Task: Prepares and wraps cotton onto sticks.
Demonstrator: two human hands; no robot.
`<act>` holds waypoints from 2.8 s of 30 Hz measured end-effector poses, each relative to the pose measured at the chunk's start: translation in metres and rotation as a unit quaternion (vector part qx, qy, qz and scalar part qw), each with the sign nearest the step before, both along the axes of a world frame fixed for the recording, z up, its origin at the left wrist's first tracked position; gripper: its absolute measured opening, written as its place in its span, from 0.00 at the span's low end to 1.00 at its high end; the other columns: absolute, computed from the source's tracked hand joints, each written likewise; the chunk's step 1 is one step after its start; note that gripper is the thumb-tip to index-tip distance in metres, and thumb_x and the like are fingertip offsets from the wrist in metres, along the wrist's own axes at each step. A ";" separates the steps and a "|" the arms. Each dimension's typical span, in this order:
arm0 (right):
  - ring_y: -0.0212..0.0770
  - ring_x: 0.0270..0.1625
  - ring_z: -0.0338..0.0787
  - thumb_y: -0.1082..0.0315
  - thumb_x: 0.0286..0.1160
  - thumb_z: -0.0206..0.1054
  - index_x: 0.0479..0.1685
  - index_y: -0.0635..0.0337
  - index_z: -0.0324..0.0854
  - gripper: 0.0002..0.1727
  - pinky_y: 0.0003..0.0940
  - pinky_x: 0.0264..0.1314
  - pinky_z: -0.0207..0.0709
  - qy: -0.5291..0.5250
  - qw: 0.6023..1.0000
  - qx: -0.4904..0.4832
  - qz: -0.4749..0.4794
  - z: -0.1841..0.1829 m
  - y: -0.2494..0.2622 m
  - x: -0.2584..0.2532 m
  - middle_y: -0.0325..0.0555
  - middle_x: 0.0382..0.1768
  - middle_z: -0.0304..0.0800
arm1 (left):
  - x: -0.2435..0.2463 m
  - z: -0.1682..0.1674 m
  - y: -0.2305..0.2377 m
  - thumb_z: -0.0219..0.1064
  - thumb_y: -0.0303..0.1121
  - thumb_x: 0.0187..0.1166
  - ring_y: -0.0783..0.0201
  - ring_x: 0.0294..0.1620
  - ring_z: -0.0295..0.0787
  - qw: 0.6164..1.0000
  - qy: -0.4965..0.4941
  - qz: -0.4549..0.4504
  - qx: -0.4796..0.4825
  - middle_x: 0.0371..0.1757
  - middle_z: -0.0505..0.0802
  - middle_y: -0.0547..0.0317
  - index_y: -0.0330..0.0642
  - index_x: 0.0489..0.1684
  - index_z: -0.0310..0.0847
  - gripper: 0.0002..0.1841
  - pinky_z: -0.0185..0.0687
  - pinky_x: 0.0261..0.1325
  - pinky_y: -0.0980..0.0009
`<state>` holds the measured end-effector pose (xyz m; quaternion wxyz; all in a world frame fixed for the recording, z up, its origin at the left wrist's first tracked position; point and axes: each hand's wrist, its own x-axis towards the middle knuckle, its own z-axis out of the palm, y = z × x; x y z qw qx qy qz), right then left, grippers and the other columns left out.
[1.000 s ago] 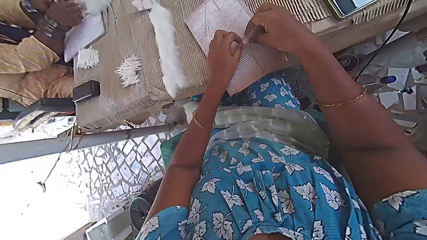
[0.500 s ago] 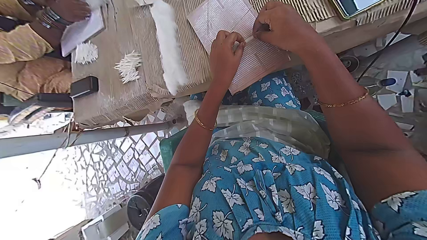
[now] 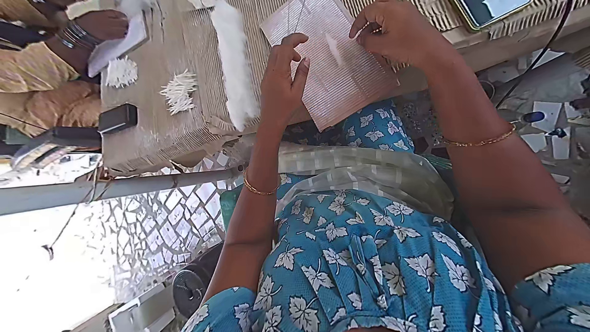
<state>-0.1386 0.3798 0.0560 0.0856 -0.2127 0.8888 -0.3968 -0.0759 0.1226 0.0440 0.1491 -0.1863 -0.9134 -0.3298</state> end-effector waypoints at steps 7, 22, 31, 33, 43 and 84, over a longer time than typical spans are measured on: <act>0.53 0.64 0.85 0.62 0.89 0.58 0.70 0.56 0.83 0.18 0.50 0.70 0.76 0.095 0.994 0.036 0.025 -0.013 -0.019 0.002 0.59 0.67 0.81 | 0.032 0.026 0.008 0.43 0.27 0.94 0.60 0.41 0.88 0.989 -0.100 0.098 -0.051 0.48 0.92 0.48 0.37 0.87 0.64 0.24 0.82 0.49 0.63; 0.67 0.76 0.74 0.66 0.83 0.66 0.56 0.60 0.89 0.12 0.63 0.76 0.67 0.151 0.973 0.167 0.051 -0.003 -0.053 -0.047 0.63 0.67 0.81 | 0.033 -0.002 -0.042 0.45 0.30 0.93 0.74 0.39 0.85 0.978 -0.083 0.146 0.123 0.50 0.93 0.60 0.38 0.65 0.79 0.17 0.77 0.42 0.75; 0.62 0.71 0.78 0.63 0.81 0.68 0.50 0.59 0.91 0.11 0.56 0.73 0.69 0.137 0.984 0.107 0.048 0.003 -0.036 0.035 0.60 0.63 0.84 | 0.101 0.024 -0.041 0.52 0.29 0.93 0.62 0.27 0.76 0.988 -0.127 0.083 0.021 0.40 0.87 0.46 0.34 0.60 0.80 0.13 0.73 0.33 0.70; 0.62 0.70 0.79 0.62 0.80 0.69 0.50 0.59 0.91 0.11 0.56 0.72 0.71 0.131 0.984 0.111 0.036 -0.002 -0.038 0.042 0.60 0.63 0.84 | 0.096 0.006 -0.048 0.53 0.31 0.92 0.62 0.30 0.80 0.992 -0.104 0.067 0.014 0.41 0.89 0.47 0.35 0.60 0.82 0.13 0.76 0.37 0.68; 0.51 0.69 0.82 0.68 0.78 0.70 0.65 0.59 0.85 0.18 0.45 0.68 0.78 0.024 0.999 0.024 0.009 0.000 -0.008 0.041 0.59 0.70 0.81 | 0.056 -0.019 -0.050 0.53 0.35 0.92 0.55 0.47 0.87 0.995 -0.075 0.058 -0.010 0.49 0.91 0.47 0.39 0.59 0.87 0.16 0.80 0.56 0.57; 0.58 0.96 0.47 0.29 0.85 0.37 0.93 0.69 0.49 0.53 0.61 0.95 0.33 0.124 0.953 0.250 0.117 -0.030 -0.070 0.077 0.61 0.94 0.49 | 0.058 -0.013 -0.042 0.55 0.35 0.92 0.42 0.55 0.89 0.983 -0.121 0.090 -0.106 0.51 0.90 0.41 0.41 0.61 0.88 0.15 0.81 0.58 0.45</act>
